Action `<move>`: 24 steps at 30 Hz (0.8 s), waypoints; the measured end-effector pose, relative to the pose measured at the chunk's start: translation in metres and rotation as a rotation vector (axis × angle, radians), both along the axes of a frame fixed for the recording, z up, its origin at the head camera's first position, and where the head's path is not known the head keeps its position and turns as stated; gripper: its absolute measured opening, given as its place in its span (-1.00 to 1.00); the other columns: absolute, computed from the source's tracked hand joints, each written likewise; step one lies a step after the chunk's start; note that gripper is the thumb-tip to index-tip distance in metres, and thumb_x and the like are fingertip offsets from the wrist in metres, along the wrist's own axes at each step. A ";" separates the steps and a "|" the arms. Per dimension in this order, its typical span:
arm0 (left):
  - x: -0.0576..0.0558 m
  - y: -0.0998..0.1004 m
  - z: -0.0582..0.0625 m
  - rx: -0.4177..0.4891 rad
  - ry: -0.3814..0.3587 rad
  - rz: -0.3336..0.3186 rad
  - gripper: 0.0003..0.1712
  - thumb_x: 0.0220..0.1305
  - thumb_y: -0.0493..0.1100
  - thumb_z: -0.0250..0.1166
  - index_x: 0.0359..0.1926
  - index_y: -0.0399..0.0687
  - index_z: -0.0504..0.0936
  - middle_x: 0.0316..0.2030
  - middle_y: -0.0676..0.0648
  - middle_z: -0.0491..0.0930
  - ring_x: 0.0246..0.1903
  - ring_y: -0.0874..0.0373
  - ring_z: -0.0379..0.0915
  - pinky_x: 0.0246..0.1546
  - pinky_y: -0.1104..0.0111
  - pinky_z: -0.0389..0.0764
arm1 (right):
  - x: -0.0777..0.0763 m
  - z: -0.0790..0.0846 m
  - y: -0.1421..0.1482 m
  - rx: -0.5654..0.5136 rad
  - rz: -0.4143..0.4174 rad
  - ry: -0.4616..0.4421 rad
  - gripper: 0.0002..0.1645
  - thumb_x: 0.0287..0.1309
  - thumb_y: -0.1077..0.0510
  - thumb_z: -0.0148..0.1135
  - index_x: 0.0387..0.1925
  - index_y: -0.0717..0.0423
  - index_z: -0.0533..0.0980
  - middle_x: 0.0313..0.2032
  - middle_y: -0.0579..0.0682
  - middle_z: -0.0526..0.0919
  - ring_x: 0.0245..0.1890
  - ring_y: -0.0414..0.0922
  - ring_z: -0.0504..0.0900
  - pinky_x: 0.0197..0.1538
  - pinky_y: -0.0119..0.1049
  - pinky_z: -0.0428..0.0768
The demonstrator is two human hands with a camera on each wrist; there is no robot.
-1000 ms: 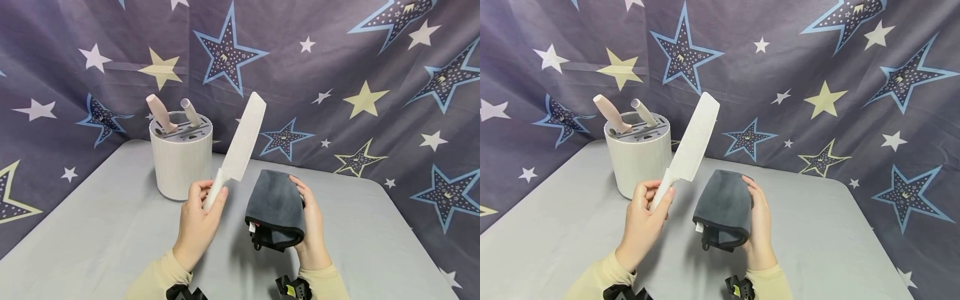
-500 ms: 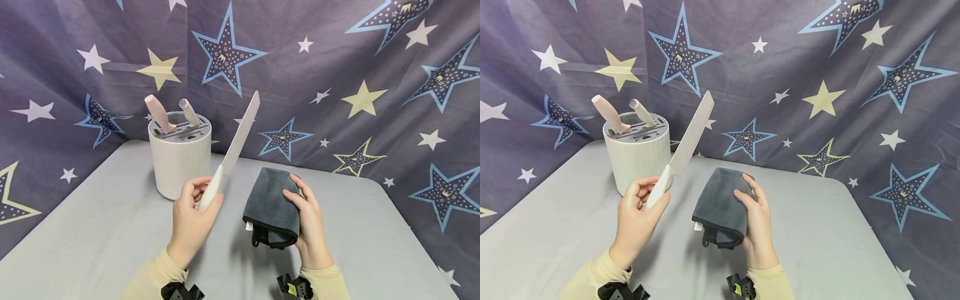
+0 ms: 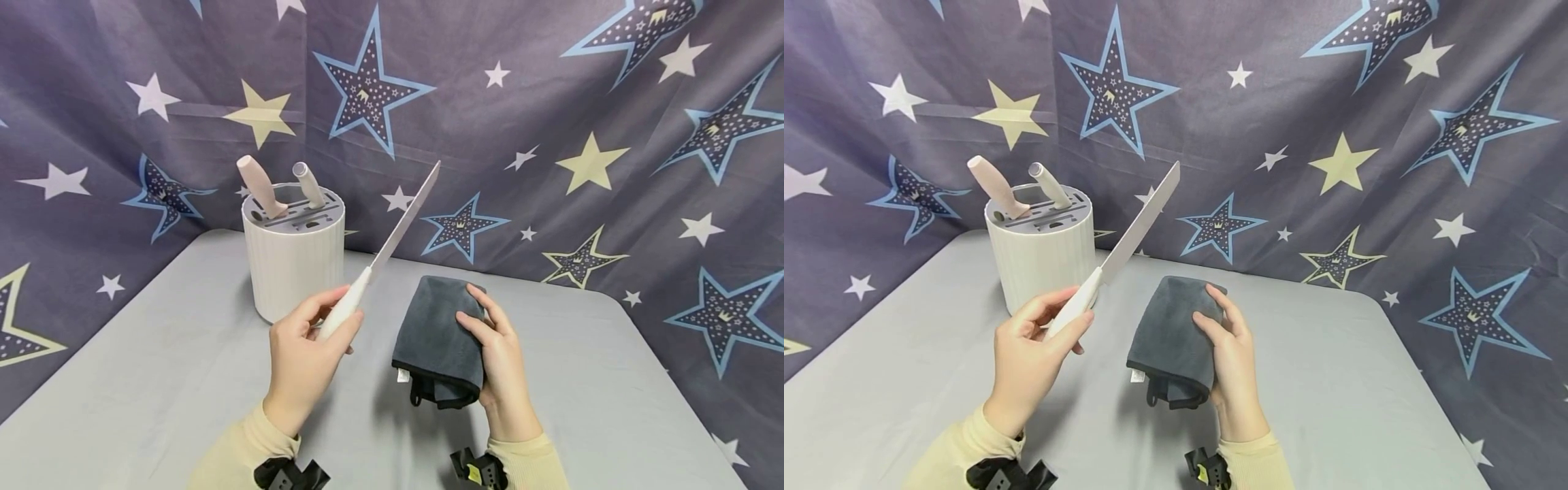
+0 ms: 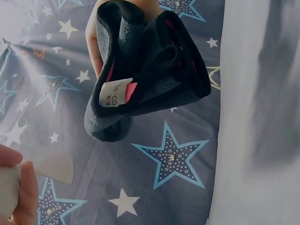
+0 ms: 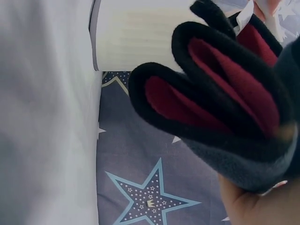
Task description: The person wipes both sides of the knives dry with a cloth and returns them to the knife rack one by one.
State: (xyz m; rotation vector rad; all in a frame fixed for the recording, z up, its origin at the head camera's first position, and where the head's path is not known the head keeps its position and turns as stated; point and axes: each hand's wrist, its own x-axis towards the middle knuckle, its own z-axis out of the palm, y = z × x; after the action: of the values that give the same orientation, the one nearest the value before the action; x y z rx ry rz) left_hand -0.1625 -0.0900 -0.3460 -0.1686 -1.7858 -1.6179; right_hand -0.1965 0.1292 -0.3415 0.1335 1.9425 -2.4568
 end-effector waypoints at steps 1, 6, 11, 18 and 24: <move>0.000 0.000 0.000 -0.001 0.020 0.001 -0.60 -0.04 -0.47 0.45 -0.09 -0.22 0.74 -0.34 -0.18 0.63 -0.64 0.36 0.50 -0.69 0.45 0.56 | 0.000 0.000 0.000 0.002 -0.003 0.000 -0.46 0.35 0.16 0.14 0.32 -0.28 0.41 0.12 -0.01 0.48 -0.12 -0.10 0.66 -0.09 -0.19 0.68; -0.002 -0.001 0.000 -0.016 0.107 0.033 -0.59 -0.09 -0.51 0.47 -0.12 -0.24 0.76 -0.26 -0.11 0.60 -0.54 0.36 0.50 -0.65 0.48 0.57 | 0.000 0.000 0.000 0.010 -0.013 -0.001 -0.46 0.36 0.15 0.14 0.31 -0.29 0.41 0.12 -0.01 0.47 -0.10 -0.09 0.66 -0.08 -0.18 0.68; -0.002 -0.003 0.003 -0.006 0.138 0.075 -0.64 -0.04 -0.46 0.48 -0.14 -0.21 0.76 -0.33 -0.10 0.63 -0.60 0.38 0.54 -0.61 0.50 0.58 | -0.001 0.000 -0.002 0.016 -0.015 -0.002 -0.47 0.34 0.15 0.17 0.29 -0.31 0.43 0.08 0.00 0.47 -0.12 -0.09 0.66 -0.10 -0.19 0.68; -0.002 -0.004 0.006 0.088 0.131 0.071 -0.72 -0.05 -0.47 0.50 -0.22 -0.28 0.74 -0.30 0.06 0.74 -0.59 0.36 0.60 -0.55 0.48 0.63 | -0.001 -0.001 -0.004 0.012 -0.011 -0.005 -0.47 0.34 0.16 0.15 0.29 -0.30 0.43 0.08 0.00 0.46 -0.12 -0.09 0.65 -0.10 -0.19 0.68; -0.001 -0.005 0.009 0.153 0.095 0.033 -0.74 -0.03 -0.47 0.50 -0.24 -0.34 0.75 -0.23 0.17 0.75 -0.57 0.33 0.63 -0.50 0.48 0.65 | -0.001 -0.001 -0.004 0.017 -0.006 -0.004 -0.47 0.35 0.16 0.15 0.30 -0.29 0.43 0.09 0.01 0.46 -0.10 -0.08 0.65 -0.09 -0.18 0.68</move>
State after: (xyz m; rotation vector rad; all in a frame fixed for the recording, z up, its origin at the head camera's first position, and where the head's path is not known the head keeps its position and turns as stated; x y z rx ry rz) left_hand -0.1639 -0.0947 -0.3370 -0.1428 -1.5789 -1.6868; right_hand -0.1972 0.1254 -0.3427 0.1452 1.9649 -2.4419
